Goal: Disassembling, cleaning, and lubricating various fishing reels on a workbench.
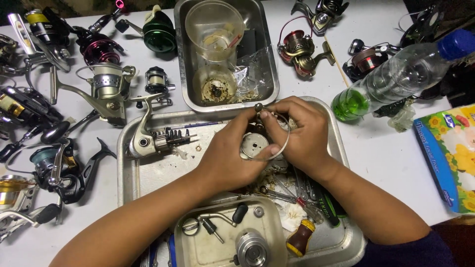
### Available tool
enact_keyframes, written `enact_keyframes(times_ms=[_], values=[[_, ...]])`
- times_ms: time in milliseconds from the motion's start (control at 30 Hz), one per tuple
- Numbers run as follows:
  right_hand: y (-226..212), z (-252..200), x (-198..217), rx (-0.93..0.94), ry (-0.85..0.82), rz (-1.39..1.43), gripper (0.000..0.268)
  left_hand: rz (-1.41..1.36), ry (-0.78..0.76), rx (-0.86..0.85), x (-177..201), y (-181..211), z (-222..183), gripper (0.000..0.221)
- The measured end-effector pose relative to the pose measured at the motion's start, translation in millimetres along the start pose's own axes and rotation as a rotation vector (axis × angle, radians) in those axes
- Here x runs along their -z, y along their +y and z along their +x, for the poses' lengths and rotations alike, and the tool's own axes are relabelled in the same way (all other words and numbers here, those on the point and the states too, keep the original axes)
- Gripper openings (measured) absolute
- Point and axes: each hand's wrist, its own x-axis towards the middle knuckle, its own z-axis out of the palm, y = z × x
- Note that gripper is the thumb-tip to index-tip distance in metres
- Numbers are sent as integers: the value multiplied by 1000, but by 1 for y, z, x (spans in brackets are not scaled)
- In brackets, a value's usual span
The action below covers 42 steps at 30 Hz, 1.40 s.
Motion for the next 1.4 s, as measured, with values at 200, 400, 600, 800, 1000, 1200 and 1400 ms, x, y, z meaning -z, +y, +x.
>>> enact_keyframes(times_ms=[200, 400, 600, 800, 1000, 1200, 1400], values=[[-4, -4, -7, -223, 38, 190, 3, 85, 53, -58, -6, -8, -4, 67], [-7, 2, -1, 336, 136, -91, 4, 20, 122, -81, -8, -12, -6, 65], [-13, -1, -2, 275, 180, -99, 2, 93, 148, -207, -18, -14, -9, 72], [-31, 1, -2, -263, 120, 303, 4, 179, 132, -361, -17, -18, -7, 81], [-22, 2, -4, -187, 169, 269, 10, 139, 95, -310, -9, -13, -5, 88], [-20, 17, -2, 356, 181, -83, 8, 64, 107, -226, -3, -8, -3, 80], [-12, 22, 4, 704, 205, -369, 9, 135, 129, -281, -7, -7, -6, 83]])
